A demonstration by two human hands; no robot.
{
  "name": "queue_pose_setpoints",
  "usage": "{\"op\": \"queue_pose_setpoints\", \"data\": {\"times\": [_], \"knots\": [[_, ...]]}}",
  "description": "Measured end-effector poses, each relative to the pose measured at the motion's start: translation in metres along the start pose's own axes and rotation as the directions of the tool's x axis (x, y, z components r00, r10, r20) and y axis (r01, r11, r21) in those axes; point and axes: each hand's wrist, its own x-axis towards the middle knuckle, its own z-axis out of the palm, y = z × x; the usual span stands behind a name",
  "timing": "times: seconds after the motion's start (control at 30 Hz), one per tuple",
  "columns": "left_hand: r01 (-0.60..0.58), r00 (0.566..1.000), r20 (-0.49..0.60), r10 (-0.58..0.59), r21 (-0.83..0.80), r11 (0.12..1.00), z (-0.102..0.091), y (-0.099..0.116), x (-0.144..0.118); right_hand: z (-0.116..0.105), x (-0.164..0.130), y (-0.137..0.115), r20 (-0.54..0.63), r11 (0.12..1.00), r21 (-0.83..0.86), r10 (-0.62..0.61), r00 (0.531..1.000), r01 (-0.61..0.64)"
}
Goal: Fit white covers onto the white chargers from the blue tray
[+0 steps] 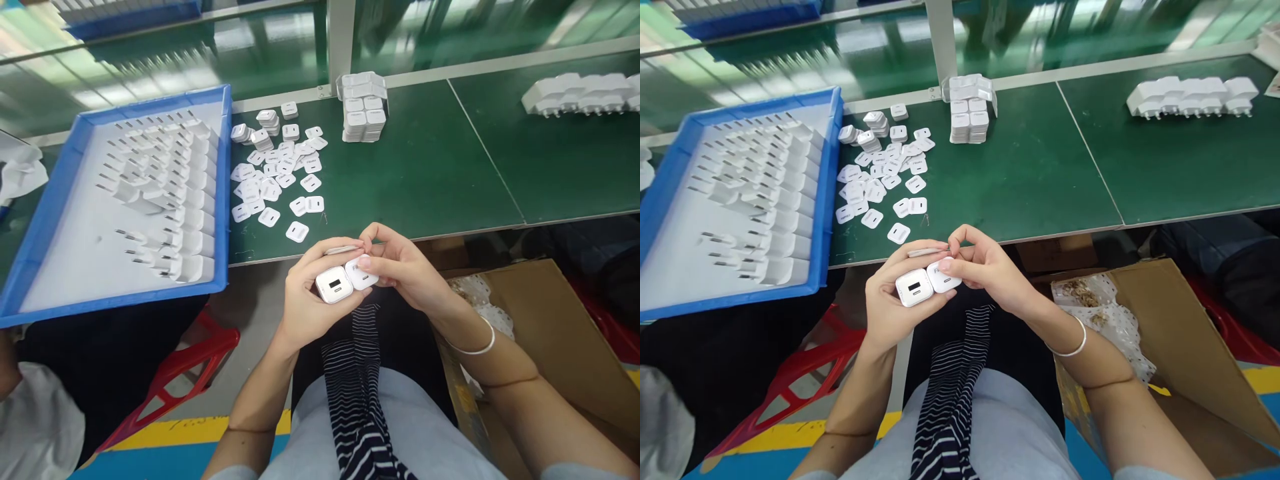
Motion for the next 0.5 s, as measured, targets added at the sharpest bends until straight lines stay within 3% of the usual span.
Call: {"op": "queue_pose_setpoints", "data": {"times": [0.1,0.27,0.37,0.5], "knots": [[0.031,0.999,0.041,-0.029,-0.062,0.998,-0.002,0.0,0.0,-0.005,-0.003,-0.01,0.067,0.988,-0.148,-0.037,0.997,0.047],[0.049,0.995,0.09,-0.048,-0.012,0.999,-0.002,0.004,0.0,-0.01,0.002,-0.031,0.072,0.879,-0.456,-0.118,0.99,0.138],[0.028,0.993,0.114,-0.029,0.013,1.0,-0.002,0.005,0.0,-0.011,0.009,-0.034,0.139,0.876,-0.454,-0.114,0.984,0.165],[0.068,0.991,0.119,-0.066,-0.012,0.998,-0.006,0.004,-0.002,-0.012,0.012,-0.03,0.104,0.882,-0.437,-0.143,0.984,0.175]]}}
